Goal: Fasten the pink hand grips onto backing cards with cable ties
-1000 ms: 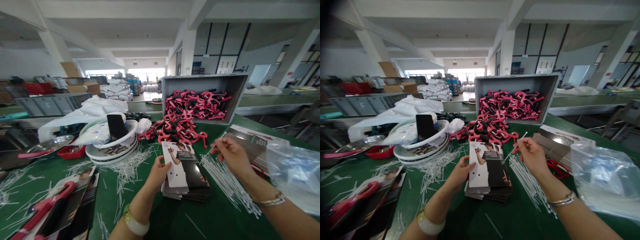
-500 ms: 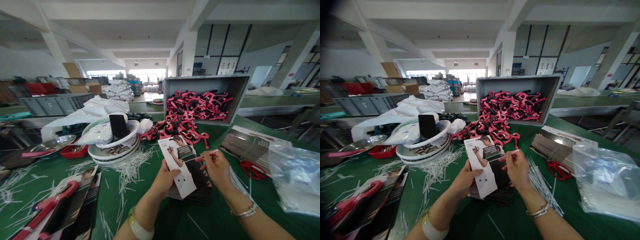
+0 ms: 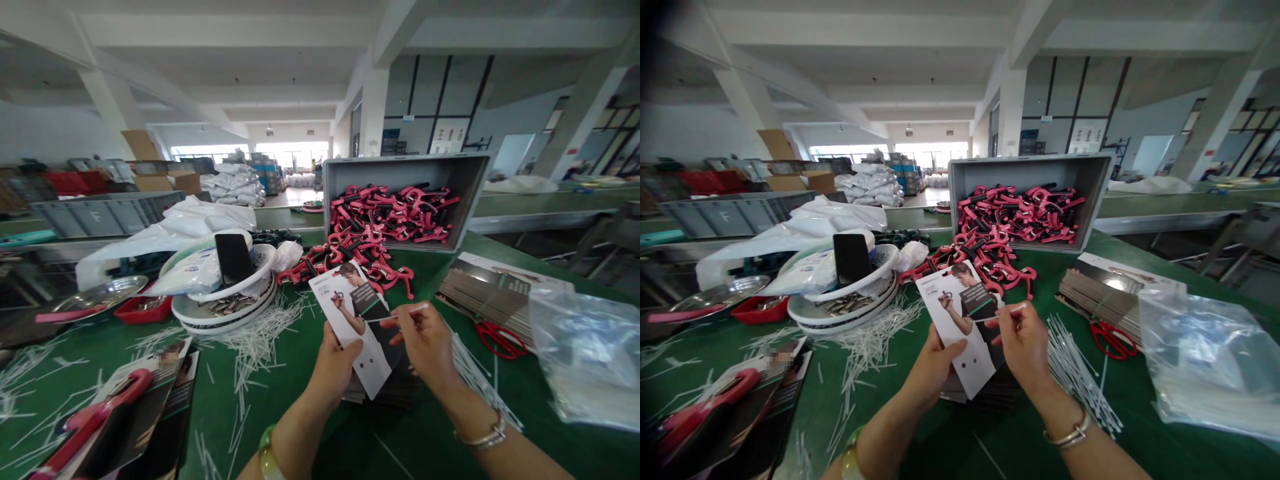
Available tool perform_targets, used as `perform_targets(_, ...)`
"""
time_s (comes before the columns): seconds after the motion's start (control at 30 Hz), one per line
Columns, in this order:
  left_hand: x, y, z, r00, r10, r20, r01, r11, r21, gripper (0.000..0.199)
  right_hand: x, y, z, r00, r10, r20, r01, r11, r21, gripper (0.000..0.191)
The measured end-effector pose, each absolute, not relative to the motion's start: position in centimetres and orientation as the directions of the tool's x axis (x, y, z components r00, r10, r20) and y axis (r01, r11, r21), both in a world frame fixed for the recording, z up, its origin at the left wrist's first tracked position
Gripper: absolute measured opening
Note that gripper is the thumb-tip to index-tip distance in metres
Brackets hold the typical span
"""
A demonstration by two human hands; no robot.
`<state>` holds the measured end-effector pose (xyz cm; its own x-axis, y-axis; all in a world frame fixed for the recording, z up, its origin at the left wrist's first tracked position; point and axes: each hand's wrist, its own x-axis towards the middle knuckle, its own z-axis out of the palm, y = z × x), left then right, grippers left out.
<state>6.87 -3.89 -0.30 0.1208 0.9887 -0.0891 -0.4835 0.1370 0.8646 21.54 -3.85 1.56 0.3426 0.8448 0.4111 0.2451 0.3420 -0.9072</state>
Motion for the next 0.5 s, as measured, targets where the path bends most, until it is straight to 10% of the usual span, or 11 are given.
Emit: perform_targets(0.5, 7.1, -4.3, 0.0, 0.109, 0.985, -0.133, -0.489, 0.169, 0.856, 0.047, 20.8, -4.3, -0.9, 0.107, 0.908, 0.405, 0.326, 0.353, -0.877, 0.023)
